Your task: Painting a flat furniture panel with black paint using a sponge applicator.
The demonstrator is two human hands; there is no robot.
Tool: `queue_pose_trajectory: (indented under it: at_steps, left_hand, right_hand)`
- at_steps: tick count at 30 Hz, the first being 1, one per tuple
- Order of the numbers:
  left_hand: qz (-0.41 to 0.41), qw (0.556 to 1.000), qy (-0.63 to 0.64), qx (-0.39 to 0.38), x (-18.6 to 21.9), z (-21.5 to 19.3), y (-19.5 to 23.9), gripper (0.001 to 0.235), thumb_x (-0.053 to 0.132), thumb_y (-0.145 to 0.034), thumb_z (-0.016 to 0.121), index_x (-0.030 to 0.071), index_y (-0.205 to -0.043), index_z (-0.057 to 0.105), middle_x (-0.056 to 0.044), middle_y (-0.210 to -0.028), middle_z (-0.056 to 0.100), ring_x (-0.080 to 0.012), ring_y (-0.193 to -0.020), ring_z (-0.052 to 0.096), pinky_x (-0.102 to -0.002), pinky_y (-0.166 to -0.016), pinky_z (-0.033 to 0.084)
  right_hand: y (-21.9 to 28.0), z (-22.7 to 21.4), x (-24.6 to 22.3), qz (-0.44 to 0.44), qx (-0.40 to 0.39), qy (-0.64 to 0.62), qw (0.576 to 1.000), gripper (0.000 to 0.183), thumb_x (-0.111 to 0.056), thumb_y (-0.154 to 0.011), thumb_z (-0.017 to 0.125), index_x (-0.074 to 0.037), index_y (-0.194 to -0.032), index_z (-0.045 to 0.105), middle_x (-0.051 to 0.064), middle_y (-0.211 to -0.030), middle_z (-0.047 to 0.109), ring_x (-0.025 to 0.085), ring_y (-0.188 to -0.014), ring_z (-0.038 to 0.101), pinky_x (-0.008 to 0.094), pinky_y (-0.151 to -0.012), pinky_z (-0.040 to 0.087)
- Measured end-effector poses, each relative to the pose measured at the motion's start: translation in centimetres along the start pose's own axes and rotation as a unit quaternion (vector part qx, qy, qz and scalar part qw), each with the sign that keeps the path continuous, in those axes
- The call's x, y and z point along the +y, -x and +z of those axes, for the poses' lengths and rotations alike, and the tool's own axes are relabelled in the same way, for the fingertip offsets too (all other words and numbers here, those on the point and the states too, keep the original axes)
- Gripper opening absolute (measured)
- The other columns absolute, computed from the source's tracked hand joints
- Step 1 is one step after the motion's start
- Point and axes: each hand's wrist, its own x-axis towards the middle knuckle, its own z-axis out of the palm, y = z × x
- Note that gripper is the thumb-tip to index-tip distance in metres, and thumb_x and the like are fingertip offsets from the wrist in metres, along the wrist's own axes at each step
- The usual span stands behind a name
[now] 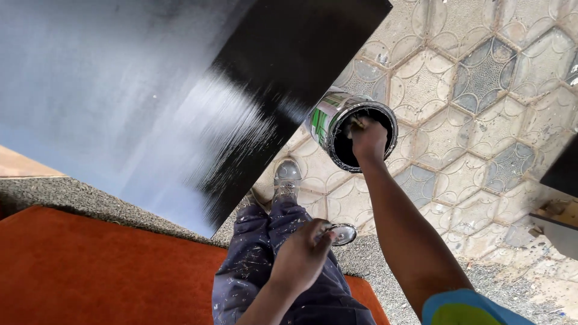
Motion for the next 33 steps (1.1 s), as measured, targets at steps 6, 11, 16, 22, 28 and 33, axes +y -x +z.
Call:
queue_pose_trajectory:
  at_steps: [6,11,16,22,28,33]
  left_hand:
    - [-0.043,0.995,0.021,0.09,-1.3,-1.5,-1.3,0.022,0.028,-0.104,0.054,0.015,-0.117,0.065,0.0,-0.077,0.075,-0.0023,-0.039,0.042,-0.023,-0.04,0.049]
    - [-0.142,0.982,0.089,0.085,-1.2,-2.0,-1.5,0.022,0.036,-0.103,0.052,0.018,-0.096,0.064,0.001,-0.054,0.035,-0.0128,-0.049,0.031,-0.035,-0.054,0.029]
    - [-0.149,0.98,0.087,0.095,-1.2,-2.0,-2.0,0.025,0.038,-0.102,0.052,0.017,-0.098,0.065,0.001,-0.054,0.038,-0.0128,-0.049,0.034,-0.035,-0.054,0.031]
    - [-0.15,0.981,0.072,0.095,-0.7,-2.3,-2.0,0.034,0.043,-0.101,0.05,0.018,-0.113,0.068,0.0,-0.056,0.044,-0.0136,-0.052,0.042,-0.036,-0.056,0.038]
    - [-0.132,0.981,0.116,0.083,-0.5,-2.3,-2.9,0.034,0.043,-0.098,0.053,0.019,-0.115,0.069,-0.002,-0.088,0.06,-0.016,-0.08,0.052,-0.035,-0.069,0.042]
    - [-0.104,0.952,0.272,0.09,-0.9,-0.6,-7.8,0.052,0.04,-0.098,0.053,0.017,-0.143,0.064,-0.012,-0.135,0.07,-0.0299,-0.129,0.064,-0.05,-0.11,0.047]
  right_hand:
    - [-2.5,1.5,1.3,0.059,-0.04,0.059,0.996,0.041,-0.026,-0.081,0.078,-0.015,-0.121,0.077,0.018,-0.098,0.077,0.03,-0.087,0.073,0.041,-0.072,0.054]
    - [-2.4,1.3,0.8,0.05,-0.051,0.048,0.996,0.015,-0.023,-0.086,0.071,-0.013,-0.094,0.079,0.015,-0.085,0.075,0.029,-0.074,0.069,0.045,-0.061,0.048]
    - [-3.4,1.8,1.6,0.039,-0.057,0.066,0.995,0.022,-0.022,-0.075,0.072,-0.018,-0.095,0.08,0.016,-0.085,0.075,0.034,-0.08,0.071,0.046,-0.068,0.05]
    - [-2.1,-1.0,-1.1,0.211,-0.102,-0.075,0.969,0.018,-0.028,-0.085,0.07,-0.017,-0.071,0.066,0.0,-0.059,0.059,0.012,-0.051,0.051,0.03,-0.05,0.039]
    - [-1.9,-3.6,0.4,0.352,-0.194,-0.269,0.875,0.021,-0.028,-0.085,0.068,-0.021,-0.105,0.066,0.0,-0.102,0.07,0.022,-0.098,0.064,0.042,-0.088,0.051]
    - [-1.9,-3.9,1.7,0.276,-0.291,-0.307,0.863,0.005,-0.01,-0.075,0.069,-0.012,-0.074,0.063,0.004,-0.058,0.054,0.019,-0.051,0.056,0.024,-0.045,0.027]
